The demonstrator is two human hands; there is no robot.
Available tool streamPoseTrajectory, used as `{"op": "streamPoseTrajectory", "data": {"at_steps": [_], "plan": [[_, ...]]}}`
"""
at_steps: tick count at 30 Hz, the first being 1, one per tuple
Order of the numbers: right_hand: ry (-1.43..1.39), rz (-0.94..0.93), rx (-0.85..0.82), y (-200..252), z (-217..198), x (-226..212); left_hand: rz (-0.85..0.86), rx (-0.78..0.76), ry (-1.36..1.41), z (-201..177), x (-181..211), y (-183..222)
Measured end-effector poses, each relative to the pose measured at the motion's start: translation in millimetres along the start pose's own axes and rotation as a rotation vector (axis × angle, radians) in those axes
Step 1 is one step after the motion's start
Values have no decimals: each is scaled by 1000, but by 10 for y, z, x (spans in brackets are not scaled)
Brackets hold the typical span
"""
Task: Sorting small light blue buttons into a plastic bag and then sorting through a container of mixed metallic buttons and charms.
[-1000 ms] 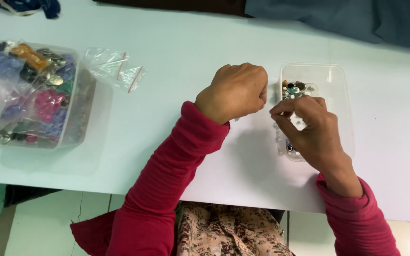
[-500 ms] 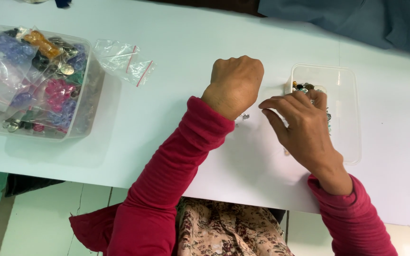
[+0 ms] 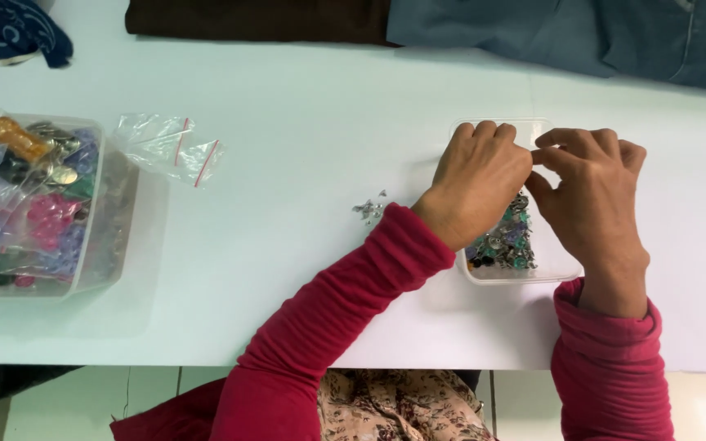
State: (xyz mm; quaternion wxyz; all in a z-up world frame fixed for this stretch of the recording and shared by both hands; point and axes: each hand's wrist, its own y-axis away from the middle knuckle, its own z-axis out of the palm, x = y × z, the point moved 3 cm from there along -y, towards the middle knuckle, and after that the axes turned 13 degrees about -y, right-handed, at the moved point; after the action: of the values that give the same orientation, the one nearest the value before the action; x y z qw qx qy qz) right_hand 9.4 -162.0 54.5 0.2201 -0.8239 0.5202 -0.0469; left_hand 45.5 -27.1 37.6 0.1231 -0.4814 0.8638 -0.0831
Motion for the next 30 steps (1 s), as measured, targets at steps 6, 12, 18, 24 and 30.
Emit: {"op": "streamPoseTrajectory", "data": {"at_steps": [6,12,18,24,30], "plan": [[59,94,-269,-10,111,-91,26,-183,-43,381,186,-54],[179,154,-404,-74,181,-245,68,19,153,290,27,72],[183,163,-438,-59,185,-256,61,114,156,394,37,114],[179,149,-439,-36,218,-216,58,128,143,370,40,148],[155,157,-443,-41,196,-223,59,129,134,379,52,145]]}}
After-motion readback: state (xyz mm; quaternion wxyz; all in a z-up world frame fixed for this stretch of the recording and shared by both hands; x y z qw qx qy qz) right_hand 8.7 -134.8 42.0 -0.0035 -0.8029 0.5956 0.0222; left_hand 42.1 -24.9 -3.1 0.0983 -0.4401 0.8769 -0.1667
